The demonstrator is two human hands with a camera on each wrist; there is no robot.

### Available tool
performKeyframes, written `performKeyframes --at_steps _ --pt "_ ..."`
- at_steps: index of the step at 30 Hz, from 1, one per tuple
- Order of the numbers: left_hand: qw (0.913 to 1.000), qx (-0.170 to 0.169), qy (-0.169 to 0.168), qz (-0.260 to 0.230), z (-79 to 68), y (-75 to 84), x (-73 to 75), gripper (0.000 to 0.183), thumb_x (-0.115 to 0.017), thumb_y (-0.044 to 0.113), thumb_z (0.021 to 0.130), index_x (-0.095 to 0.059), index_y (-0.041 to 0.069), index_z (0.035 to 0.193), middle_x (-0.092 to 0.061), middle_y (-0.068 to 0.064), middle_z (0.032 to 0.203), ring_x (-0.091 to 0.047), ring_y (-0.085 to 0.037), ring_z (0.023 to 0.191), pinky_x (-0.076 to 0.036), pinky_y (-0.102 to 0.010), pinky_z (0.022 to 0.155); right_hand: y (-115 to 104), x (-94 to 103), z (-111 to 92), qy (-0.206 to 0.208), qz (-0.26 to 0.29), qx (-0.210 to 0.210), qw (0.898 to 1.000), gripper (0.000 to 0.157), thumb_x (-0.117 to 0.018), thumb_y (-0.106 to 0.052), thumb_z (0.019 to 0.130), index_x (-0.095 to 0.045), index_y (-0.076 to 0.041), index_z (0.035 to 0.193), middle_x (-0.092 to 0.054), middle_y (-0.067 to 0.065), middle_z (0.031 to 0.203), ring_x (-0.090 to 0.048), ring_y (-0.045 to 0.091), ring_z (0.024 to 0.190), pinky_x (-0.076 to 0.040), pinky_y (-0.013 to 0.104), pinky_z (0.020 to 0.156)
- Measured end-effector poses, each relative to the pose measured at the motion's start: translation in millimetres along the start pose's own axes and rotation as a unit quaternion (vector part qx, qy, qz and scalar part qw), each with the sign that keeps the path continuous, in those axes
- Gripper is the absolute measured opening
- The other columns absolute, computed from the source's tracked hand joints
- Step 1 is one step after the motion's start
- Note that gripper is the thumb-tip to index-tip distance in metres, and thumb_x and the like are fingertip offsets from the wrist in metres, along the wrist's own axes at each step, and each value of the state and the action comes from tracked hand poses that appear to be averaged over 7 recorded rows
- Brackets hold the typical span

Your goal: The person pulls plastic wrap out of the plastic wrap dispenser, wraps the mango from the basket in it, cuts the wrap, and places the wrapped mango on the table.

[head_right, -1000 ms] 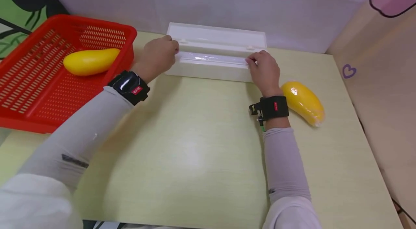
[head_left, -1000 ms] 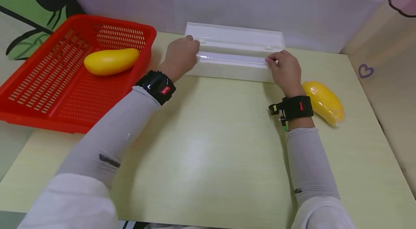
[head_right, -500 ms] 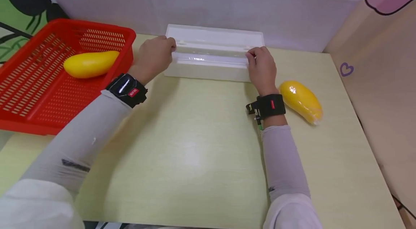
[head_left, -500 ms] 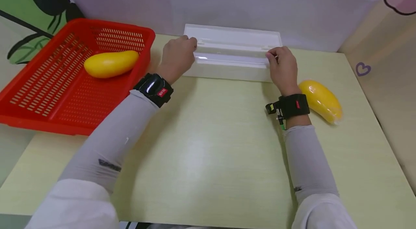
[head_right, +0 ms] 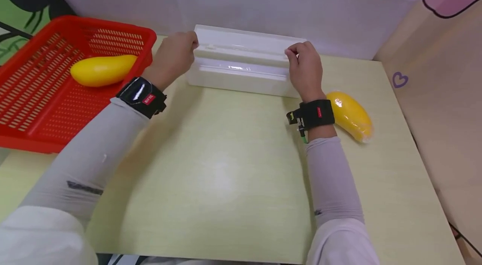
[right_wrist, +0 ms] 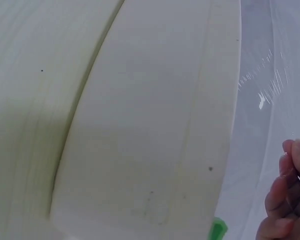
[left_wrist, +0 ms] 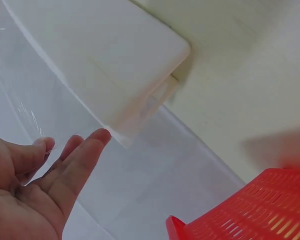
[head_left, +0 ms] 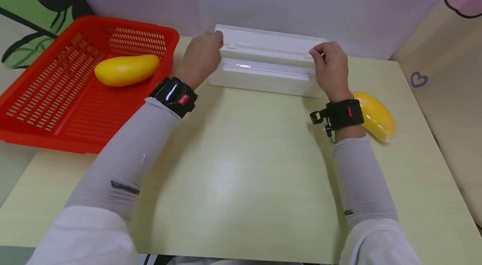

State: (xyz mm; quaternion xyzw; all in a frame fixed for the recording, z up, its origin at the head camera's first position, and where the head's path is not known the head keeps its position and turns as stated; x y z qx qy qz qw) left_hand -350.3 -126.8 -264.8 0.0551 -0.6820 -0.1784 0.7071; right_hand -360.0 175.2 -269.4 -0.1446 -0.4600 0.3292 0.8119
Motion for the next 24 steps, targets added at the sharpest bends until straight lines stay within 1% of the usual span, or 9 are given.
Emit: performKeyframes --at_steps 4,7,13,18,21,24 --pt "0.9997 -0.007 0.013 0.022 0.7 2.8 8.5 0.038 -0.056 0.01 0.099 -0.052 0.0 0.135 -0.06 -0.02 0.126 -0.057 -0.032 0.103 -0.053 -0.043 0.094 -2 4.8 3 0.003 -0.002 0.001 1.0 0.032 -0.057 -0.024 0.102 -0.067 0.006 0.107 -0.056 0.017 0.099 -0.045 0.021 0.082 -0.035 0.026 0.073" --pt "0.9993 -0.014 0.025 0.026 1.1 5.8 15.9 0.037 -0.056 0.011 0.099 -0.055 0.0 0.134 -0.061 -0.02 0.125 -0.058 -0.033 0.101 -0.055 -0.044 0.09 -4 8.8 5 0.007 -0.004 0.005 1.0 0.032 -0.056 -0.024 0.102 -0.067 0.006 0.107 -0.055 0.016 0.097 -0.044 0.021 0.081 -0.034 0.026 0.072" --pt "0.9988 -0.019 0.043 0.011 3.5 6.9 28.7 0.033 -0.052 0.009 0.101 -0.057 -0.001 0.132 -0.061 -0.021 0.127 -0.057 -0.035 0.106 -0.051 -0.044 0.096 -11 15.7 13 0.014 -0.001 0.0 1.0 0.033 -0.055 -0.025 0.102 -0.067 0.005 0.108 -0.055 0.012 0.098 -0.043 0.017 0.08 -0.034 0.023 0.072" --pt "0.9983 -0.019 0.054 -0.003 4.5 6.0 34.3 0.034 -0.052 0.011 0.102 -0.057 -0.001 0.133 -0.061 -0.02 0.128 -0.057 -0.035 0.108 -0.05 -0.042 0.099 -16 19.6 16 0.013 -0.003 -0.009 1.0 0.034 -0.054 -0.026 0.103 -0.068 0.004 0.11 -0.054 0.008 0.098 -0.043 0.015 0.081 -0.035 0.023 0.072" --pt "0.9975 -0.023 0.067 -0.003 4.9 7.2 36.5 0.033 -0.053 0.012 0.102 -0.058 0.0 0.133 -0.062 -0.019 0.127 -0.057 -0.034 0.107 -0.05 -0.042 0.098 -17 22.0 16 0.014 -0.006 -0.014 1.0 0.034 -0.054 -0.026 0.103 -0.068 0.004 0.111 -0.052 0.006 0.098 -0.043 0.014 0.082 -0.035 0.023 0.073" --pt "0.9965 -0.026 0.079 0.008 5.2 9.0 38.7 0.033 -0.052 0.013 0.102 -0.059 0.001 0.132 -0.063 -0.019 0.126 -0.058 -0.034 0.105 -0.053 -0.043 0.094 -17 23.8 15 0.017 -0.007 -0.019 1.0 0.034 -0.054 -0.026 0.103 -0.068 0.003 0.112 -0.051 0.004 0.098 -0.042 0.014 0.083 -0.034 0.023 0.073"
Point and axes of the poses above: each hand's wrist, its own z-axis towards the middle knuckle, its own x-axis out of the back of the hand, y = z × x, the point moved 8 cm from there along z, towards the middle knuckle
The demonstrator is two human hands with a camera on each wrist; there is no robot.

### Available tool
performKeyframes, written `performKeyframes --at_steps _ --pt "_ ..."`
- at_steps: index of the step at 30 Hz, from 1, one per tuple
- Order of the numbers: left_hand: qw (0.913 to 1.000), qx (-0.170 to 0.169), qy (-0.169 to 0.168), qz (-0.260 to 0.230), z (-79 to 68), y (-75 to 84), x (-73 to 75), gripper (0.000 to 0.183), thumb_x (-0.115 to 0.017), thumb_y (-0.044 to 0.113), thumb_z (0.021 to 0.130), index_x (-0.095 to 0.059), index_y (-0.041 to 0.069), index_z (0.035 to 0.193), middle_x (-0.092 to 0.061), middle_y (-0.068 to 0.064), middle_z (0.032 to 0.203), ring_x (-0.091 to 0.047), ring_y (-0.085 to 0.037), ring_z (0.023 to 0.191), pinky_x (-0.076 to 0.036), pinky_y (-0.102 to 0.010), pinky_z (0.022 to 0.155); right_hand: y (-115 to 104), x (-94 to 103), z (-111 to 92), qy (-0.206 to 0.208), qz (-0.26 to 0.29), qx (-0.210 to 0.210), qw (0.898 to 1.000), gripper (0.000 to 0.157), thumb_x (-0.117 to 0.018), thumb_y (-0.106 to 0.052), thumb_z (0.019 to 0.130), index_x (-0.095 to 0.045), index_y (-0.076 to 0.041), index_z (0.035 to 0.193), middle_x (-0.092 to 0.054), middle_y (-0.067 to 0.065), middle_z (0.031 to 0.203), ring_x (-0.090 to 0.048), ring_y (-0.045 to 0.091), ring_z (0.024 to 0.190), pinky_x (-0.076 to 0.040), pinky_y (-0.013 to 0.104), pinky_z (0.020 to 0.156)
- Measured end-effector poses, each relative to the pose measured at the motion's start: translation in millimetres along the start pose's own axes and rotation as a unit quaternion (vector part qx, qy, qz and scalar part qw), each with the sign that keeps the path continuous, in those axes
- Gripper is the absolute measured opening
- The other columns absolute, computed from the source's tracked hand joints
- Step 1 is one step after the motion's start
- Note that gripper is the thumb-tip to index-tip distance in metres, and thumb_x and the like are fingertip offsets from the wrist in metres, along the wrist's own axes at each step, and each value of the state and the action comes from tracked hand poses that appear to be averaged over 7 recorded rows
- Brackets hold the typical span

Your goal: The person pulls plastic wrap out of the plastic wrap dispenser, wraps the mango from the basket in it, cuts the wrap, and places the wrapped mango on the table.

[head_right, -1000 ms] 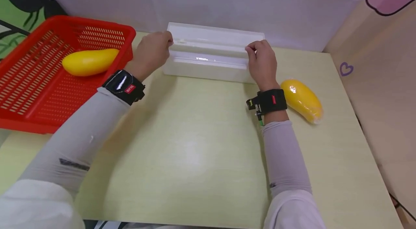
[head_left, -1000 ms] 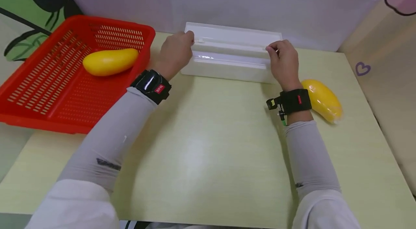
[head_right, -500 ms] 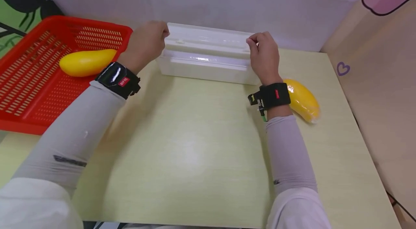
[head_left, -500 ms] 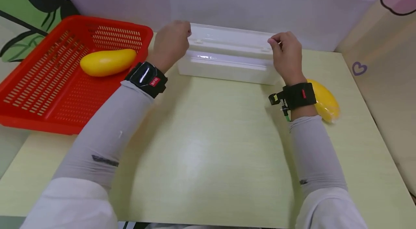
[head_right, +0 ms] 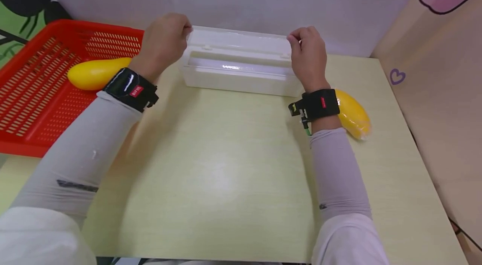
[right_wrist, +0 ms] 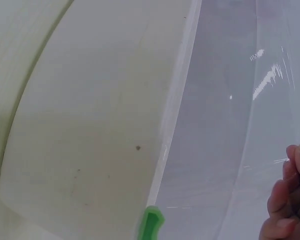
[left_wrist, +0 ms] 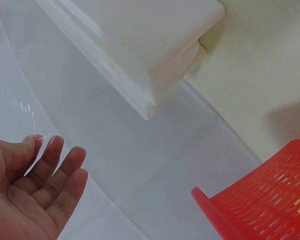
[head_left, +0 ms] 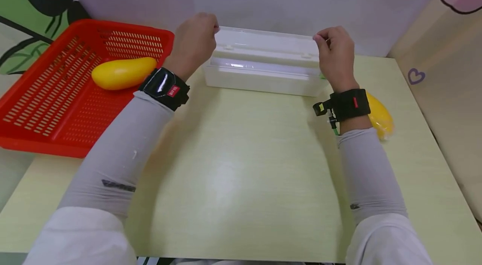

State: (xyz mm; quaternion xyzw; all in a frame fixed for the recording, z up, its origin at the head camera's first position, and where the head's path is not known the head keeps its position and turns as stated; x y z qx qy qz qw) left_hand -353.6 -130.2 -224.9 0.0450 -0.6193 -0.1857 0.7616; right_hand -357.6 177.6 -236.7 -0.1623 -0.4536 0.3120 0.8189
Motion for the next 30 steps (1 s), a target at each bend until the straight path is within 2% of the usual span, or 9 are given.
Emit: performKeyframes --at_steps 4,9,16,19,23,30 --pt "0.9999 0.0 0.012 0.01 0.3 0.9 3.6 0.032 -0.051 0.015 0.103 -0.06 0.003 0.131 -0.063 -0.017 0.125 -0.058 -0.032 0.103 -0.055 -0.043 0.088 -1 2.1 1 0.006 0.006 0.003 1.0 0.034 -0.054 -0.027 0.103 -0.068 0.003 0.111 -0.05 0.002 0.096 -0.041 0.012 0.081 -0.034 0.022 0.072" --pt "0.9997 -0.001 0.024 -0.006 -0.2 1.2 6.9 0.033 -0.049 0.014 0.103 -0.06 0.002 0.131 -0.063 -0.017 0.126 -0.058 -0.033 0.107 -0.053 -0.043 0.092 -4 5.6 2 0.014 0.007 0.011 1.0 0.034 -0.054 -0.027 0.102 -0.068 0.003 0.111 -0.051 0.001 0.096 -0.041 0.01 0.079 -0.034 0.022 0.072" --pt "0.9972 -0.018 0.071 -0.017 -2.2 6.5 16.6 0.03 -0.044 0.011 0.104 -0.062 -0.001 0.125 -0.064 -0.017 0.121 -0.061 -0.031 0.106 -0.052 -0.04 0.093 -11 14.4 3 0.039 0.011 0.033 0.999 0.033 -0.055 -0.024 0.102 -0.068 0.006 0.109 -0.052 0.005 0.095 -0.04 0.008 0.078 -0.033 0.022 0.072" --pt "0.9956 -0.021 0.09 -0.018 -2.4 7.8 21.8 0.03 -0.042 0.011 0.105 -0.063 -0.001 0.123 -0.064 -0.016 0.12 -0.062 -0.031 0.106 -0.052 -0.041 0.093 -14 17.7 4 0.05 0.01 0.035 0.998 0.032 -0.056 -0.024 0.102 -0.068 0.005 0.108 -0.05 0.0 0.093 -0.04 0.006 0.079 -0.033 0.022 0.073" --pt "0.9947 -0.021 0.098 -0.022 -1.2 9.9 26.7 0.031 -0.041 0.012 0.105 -0.063 0.0 0.124 -0.064 -0.015 0.12 -0.061 -0.03 0.106 -0.052 -0.04 0.093 -15 22.3 7 0.068 0.01 0.038 0.997 0.03 -0.057 -0.022 0.101 -0.069 0.005 0.106 -0.044 -0.012 0.09 -0.04 0.003 0.079 -0.033 0.022 0.073" --pt "0.9927 -0.023 0.117 -0.02 0.3 13.1 34.5 0.032 -0.039 0.013 0.106 -0.062 0.001 0.124 -0.064 -0.015 0.12 -0.061 -0.03 0.105 -0.053 -0.04 0.09 -19 29.0 11 0.09 0.017 0.063 0.994 0.03 -0.058 -0.021 0.101 -0.069 0.006 0.104 -0.04 -0.019 0.087 -0.039 -0.001 0.079 -0.033 0.021 0.074"
Point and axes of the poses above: each hand's wrist, its own z-axis towards the middle knuckle, its own x-axis out of the back of the hand, y = z × x, the point moved 8 cm from there along z, towards the middle knuckle
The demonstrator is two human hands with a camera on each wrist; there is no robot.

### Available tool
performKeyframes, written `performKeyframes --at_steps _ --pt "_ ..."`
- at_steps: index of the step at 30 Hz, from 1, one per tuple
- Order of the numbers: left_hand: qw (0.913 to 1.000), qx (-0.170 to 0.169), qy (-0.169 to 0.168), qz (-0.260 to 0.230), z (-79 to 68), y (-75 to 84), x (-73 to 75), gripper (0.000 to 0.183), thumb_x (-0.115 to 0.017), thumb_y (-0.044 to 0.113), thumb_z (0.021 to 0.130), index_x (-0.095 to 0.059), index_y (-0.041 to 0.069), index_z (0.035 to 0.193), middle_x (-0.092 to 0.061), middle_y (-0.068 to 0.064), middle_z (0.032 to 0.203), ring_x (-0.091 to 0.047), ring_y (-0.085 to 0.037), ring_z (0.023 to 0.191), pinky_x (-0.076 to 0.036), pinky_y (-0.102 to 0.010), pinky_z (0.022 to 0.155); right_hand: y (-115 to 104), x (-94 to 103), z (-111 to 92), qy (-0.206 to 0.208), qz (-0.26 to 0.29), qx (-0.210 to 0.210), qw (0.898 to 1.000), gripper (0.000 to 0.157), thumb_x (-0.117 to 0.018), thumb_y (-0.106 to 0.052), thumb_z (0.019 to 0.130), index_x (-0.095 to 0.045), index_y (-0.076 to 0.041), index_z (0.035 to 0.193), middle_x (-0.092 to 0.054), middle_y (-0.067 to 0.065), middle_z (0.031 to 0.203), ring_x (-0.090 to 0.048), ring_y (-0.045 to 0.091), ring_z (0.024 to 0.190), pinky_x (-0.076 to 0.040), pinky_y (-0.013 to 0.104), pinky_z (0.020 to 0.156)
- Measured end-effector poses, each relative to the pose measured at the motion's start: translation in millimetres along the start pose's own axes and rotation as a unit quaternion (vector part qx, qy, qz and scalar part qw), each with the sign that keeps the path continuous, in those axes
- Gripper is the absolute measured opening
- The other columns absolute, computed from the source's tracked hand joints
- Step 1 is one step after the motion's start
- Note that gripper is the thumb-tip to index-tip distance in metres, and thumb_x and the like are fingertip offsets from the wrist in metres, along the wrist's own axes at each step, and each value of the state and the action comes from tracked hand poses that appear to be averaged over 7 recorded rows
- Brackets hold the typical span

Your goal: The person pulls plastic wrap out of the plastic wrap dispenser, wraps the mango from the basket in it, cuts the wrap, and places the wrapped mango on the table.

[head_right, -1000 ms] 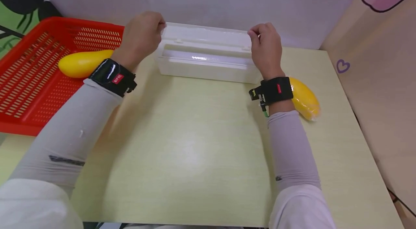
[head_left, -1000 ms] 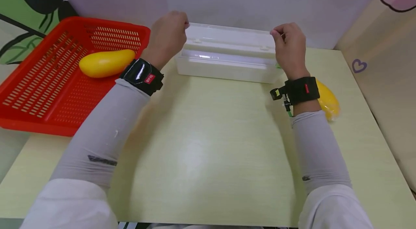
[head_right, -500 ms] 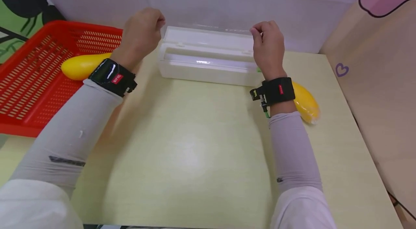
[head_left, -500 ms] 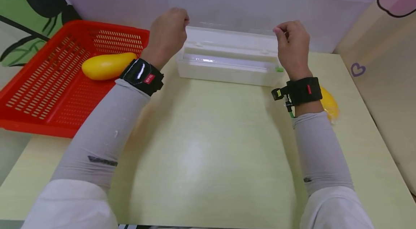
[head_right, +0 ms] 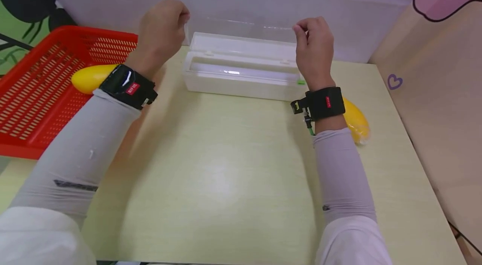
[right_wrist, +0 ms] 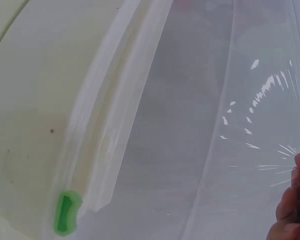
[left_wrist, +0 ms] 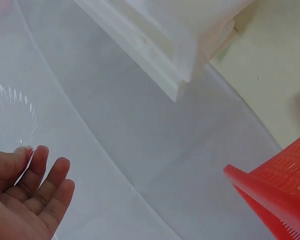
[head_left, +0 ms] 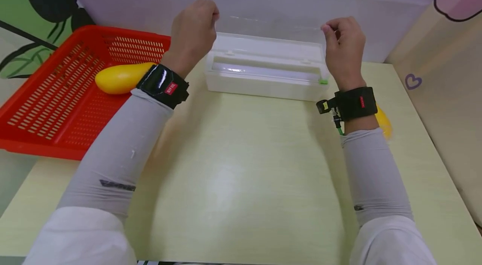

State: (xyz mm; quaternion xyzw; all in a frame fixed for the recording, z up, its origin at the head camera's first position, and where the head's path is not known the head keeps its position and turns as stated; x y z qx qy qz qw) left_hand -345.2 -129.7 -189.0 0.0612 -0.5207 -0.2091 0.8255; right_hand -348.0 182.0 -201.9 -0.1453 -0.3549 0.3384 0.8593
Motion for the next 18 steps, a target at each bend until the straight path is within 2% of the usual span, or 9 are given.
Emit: performKeyframes --at_steps 7,18 --pt "0.9998 -0.009 0.016 -0.006 5.7 5.1 6.7 0.033 -0.038 0.015 0.107 -0.061 0.0 0.124 -0.063 -0.015 0.12 -0.061 -0.029 0.105 -0.052 -0.039 0.091 -6 10.2 8 0.019 -0.003 0.013 1.0 0.03 -0.058 -0.022 0.102 -0.069 0.006 0.102 -0.039 -0.022 0.087 -0.037 -0.005 0.077 -0.032 0.021 0.074" --pt "0.9987 -0.011 0.048 -0.016 6.0 7.3 19.4 0.031 -0.042 0.019 0.107 -0.061 0.001 0.124 -0.063 -0.014 0.12 -0.062 -0.027 0.107 -0.051 -0.034 0.093 -11 17.8 18 0.04 0.003 0.006 0.999 0.027 -0.061 -0.019 0.1 -0.07 0.006 0.102 -0.04 -0.022 0.084 -0.038 -0.006 0.078 -0.031 0.021 0.077"
Point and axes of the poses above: each hand's wrist, its own z-axis towards the middle knuckle, its own x-axis out of the back of the hand, y = z × x, the point moved 8 cm from there along z, towards the middle knuckle
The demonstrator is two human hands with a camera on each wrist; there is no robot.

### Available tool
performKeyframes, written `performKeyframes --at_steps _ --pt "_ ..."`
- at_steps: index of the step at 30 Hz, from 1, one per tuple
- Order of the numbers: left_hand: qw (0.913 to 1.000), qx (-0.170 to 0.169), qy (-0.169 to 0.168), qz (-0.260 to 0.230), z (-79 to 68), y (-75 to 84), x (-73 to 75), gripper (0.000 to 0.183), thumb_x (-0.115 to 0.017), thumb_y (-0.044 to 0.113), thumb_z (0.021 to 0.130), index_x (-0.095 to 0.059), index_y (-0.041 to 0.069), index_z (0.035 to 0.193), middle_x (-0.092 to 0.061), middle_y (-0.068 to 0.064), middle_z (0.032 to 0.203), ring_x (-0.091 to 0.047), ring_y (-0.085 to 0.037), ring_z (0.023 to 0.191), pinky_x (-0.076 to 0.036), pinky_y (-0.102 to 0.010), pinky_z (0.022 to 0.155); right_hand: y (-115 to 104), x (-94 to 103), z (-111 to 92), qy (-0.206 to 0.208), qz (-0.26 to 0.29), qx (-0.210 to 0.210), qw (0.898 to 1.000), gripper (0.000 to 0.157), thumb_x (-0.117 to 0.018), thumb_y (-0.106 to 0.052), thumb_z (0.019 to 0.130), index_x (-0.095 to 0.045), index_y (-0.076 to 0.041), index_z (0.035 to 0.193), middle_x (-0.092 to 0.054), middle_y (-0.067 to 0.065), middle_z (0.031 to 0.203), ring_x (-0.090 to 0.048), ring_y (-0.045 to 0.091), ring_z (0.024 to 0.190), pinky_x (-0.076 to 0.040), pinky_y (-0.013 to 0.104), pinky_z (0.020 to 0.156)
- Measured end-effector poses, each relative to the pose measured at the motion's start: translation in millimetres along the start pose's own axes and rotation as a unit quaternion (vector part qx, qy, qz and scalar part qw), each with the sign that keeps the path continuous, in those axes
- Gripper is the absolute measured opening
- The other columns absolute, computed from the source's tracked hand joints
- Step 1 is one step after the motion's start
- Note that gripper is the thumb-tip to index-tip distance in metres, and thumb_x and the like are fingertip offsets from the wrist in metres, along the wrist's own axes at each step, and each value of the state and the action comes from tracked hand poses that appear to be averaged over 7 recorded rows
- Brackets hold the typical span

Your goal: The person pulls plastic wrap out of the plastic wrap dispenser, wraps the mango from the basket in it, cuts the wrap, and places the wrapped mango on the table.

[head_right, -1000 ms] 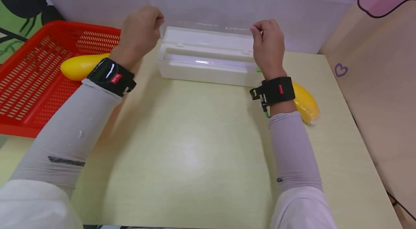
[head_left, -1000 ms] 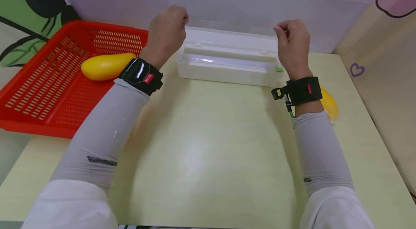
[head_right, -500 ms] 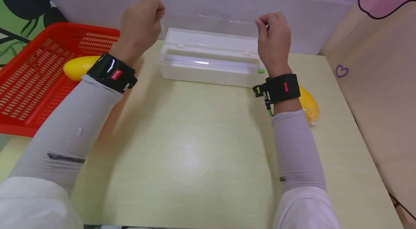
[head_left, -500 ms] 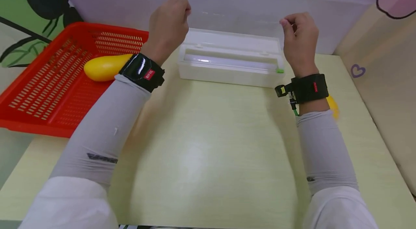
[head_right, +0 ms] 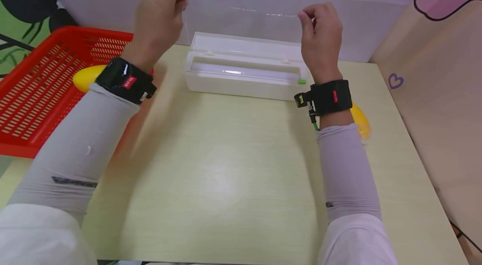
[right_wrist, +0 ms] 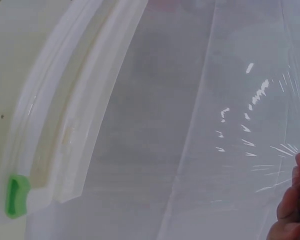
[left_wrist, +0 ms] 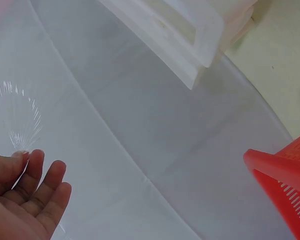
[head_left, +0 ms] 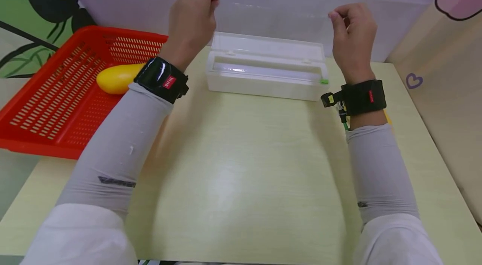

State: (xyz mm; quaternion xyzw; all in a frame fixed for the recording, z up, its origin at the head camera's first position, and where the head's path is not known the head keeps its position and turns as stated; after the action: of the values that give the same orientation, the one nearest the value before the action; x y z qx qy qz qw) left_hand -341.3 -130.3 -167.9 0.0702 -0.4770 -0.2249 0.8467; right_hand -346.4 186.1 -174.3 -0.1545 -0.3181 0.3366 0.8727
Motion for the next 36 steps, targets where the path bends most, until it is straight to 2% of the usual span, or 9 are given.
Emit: performKeyframes --at_steps 8,15,24,27,31,34,36 --pt "0.9992 -0.018 0.034 -0.009 2.6 4.4 11.0 0.031 -0.042 0.02 0.107 -0.062 0.0 0.12 -0.064 -0.015 0.117 -0.061 -0.026 0.107 -0.05 -0.033 0.093 -12 7.5 6 0.009 0.005 0.025 1.0 0.03 -0.059 -0.021 0.101 -0.069 0.008 0.102 -0.039 -0.024 0.084 -0.038 -0.007 0.078 -0.032 0.02 0.077" --pt "0.9982 -0.023 0.055 -0.013 2.1 8.6 16.8 0.034 -0.039 0.024 0.108 -0.061 0.001 0.122 -0.063 -0.014 0.115 -0.061 -0.023 0.106 -0.048 -0.025 0.094 -15 13.3 10 0.02 0.005 0.01 1.0 0.032 -0.058 -0.023 0.101 -0.069 0.007 0.103 -0.038 -0.024 0.085 -0.037 -0.006 0.077 -0.031 0.019 0.075" --pt "0.9954 -0.043 0.081 -0.028 2.9 15.1 25.0 0.034 -0.037 0.023 0.109 -0.06 -0.001 0.119 -0.062 -0.016 0.113 -0.059 -0.023 0.103 -0.046 -0.024 0.09 -18 18.6 15 0.035 0.013 -0.001 0.999 0.03 -0.06 -0.024 0.1 -0.069 0.005 0.103 -0.039 -0.022 0.085 -0.038 -0.005 0.074 -0.03 0.019 0.072" --pt "0.9939 -0.053 0.092 -0.028 3.8 17.2 28.4 0.034 -0.037 0.022 0.109 -0.06 0.0 0.119 -0.062 -0.016 0.112 -0.06 -0.023 0.103 -0.045 -0.022 0.088 -25 22.2 16 0.04 0.013 0.046 0.998 0.036 -0.057 -0.027 0.101 -0.068 0.006 0.102 -0.038 -0.024 0.087 -0.038 -0.008 0.076 -0.031 0.018 0.072" --pt "0.9924 -0.061 0.103 -0.026 5.7 19.3 32.4 0.035 -0.035 0.023 0.109 -0.059 0.001 0.122 -0.063 -0.016 0.113 -0.061 -0.022 0.105 -0.044 -0.021 0.09 -32 28.0 17 0.06 0.021 0.079 0.995 0.038 -0.056 -0.028 0.101 -0.068 0.008 0.098 -0.038 -0.027 0.086 -0.037 -0.009 0.077 -0.031 0.018 0.073" --pt "0.9914 -0.063 0.113 -0.023 7.8 20.4 35.3 0.036 -0.034 0.024 0.109 -0.059 0.002 0.123 -0.064 -0.015 0.112 -0.061 -0.021 0.104 -0.044 -0.02 0.089 -31 29.6 21 0.073 0.023 0.044 0.996 0.032 -0.06 -0.025 0.1 -0.07 0.006 0.097 -0.04 -0.026 0.083 -0.038 -0.009 0.076 -0.031 0.018 0.074" --pt "0.9906 -0.062 0.12 -0.022 9.5 21.2 37.3 0.036 -0.034 0.025 0.109 -0.06 0.002 0.122 -0.064 -0.014 0.11 -0.06 -0.019 0.1 -0.042 -0.02 0.086 -32 30.0 23 0.074 0.017 0.036 0.996 0.031 -0.06 -0.023 0.1 -0.069 0.006 0.098 -0.04 -0.025 0.083 -0.038 -0.009 0.077 -0.032 0.018 0.075"
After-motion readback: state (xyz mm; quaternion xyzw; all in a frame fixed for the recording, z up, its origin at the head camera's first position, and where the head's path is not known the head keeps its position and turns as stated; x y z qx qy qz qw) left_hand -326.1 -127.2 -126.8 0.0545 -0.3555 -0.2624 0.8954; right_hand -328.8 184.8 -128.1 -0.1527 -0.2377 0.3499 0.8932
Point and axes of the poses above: each hand's wrist, its own z-axis towards the middle knuckle, its own x-axis out of the back of the hand, y = z × x, the point moved 8 cm from there along z, towards the middle knuckle
